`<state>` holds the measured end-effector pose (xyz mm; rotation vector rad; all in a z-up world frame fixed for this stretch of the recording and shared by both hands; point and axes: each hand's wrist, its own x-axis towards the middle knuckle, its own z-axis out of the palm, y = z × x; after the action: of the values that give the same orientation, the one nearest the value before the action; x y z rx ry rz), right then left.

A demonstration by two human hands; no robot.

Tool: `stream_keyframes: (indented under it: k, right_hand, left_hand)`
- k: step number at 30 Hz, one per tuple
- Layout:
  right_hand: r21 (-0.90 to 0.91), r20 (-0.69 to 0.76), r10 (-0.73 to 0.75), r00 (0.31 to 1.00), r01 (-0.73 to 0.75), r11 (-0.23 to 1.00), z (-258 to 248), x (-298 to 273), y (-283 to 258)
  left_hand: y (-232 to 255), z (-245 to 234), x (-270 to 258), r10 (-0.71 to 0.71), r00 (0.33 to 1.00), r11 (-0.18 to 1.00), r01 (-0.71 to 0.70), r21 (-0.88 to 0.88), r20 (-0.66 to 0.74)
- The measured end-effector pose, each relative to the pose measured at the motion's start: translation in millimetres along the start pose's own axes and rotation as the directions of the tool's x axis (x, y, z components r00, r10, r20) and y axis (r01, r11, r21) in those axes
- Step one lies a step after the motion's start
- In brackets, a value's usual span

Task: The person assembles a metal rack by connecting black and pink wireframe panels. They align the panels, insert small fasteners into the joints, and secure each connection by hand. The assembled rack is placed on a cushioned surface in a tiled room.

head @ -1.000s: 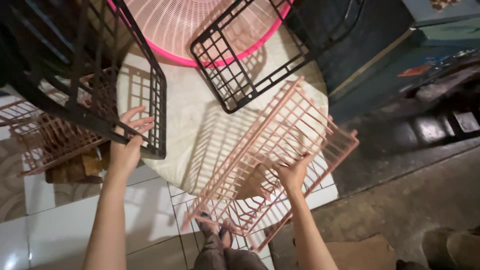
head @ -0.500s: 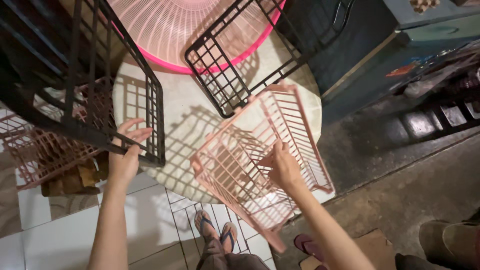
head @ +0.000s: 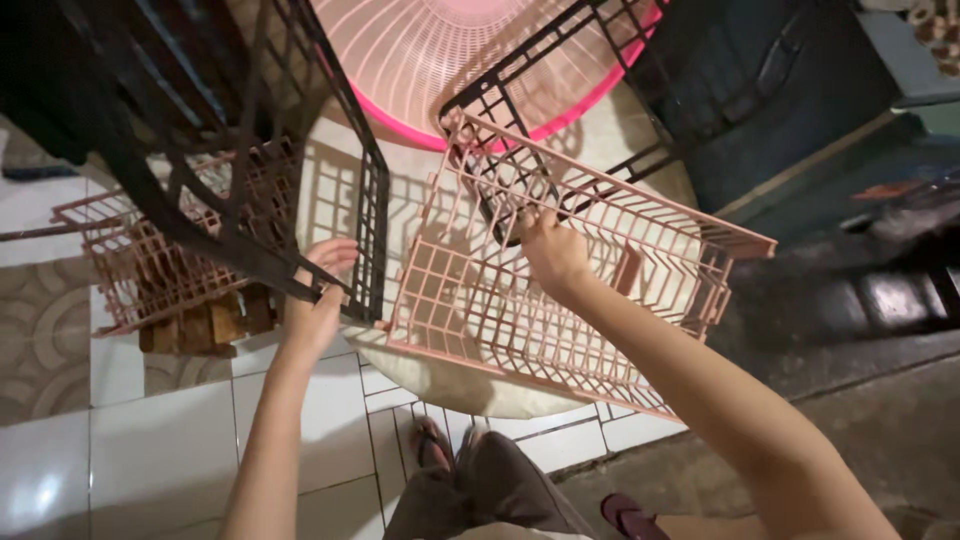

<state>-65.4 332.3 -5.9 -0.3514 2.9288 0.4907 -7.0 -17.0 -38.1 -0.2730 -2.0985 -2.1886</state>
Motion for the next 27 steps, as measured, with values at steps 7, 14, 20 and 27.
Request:
stream_keyframes:
  k: [7, 14, 20, 27]
  right_hand:
    - [-0.15, 0.02, -0.225, 0.974, 0.225, 0.963, 76.8, 67.8, -18.1]
    - [-0.071, 0.262, -0.19, 0.946, 0.215, 0.974, 71.2, 51.6, -30.8]
    - [-0.025, -0.385, -0.206, 0.9, 0.213, 0.977, 48.5, -0.3, -18.9]
    - [0.481, 0.051, -0.547, 0.835, 0.46, 0.746, 36.3, -90.7, -72.0]
  left_hand:
    - [4.4, 2.7, 1.2, -0.133, 0.991, 0.991, 0.133, 0.027, 0.006]
    - [6.3, -1.0, -15.1, -0.176, 0.984, 0.982, 0.175, -0.067, -0.02]
    - [2.6, 10.0, -25.1, -0.155, 0.983, 0.987, 0.158, 0.034, -0.094]
    - [-10.3, 13.8, -34.8, -0.244, 0.963, 0.951, 0.261, 0.167, -0.116]
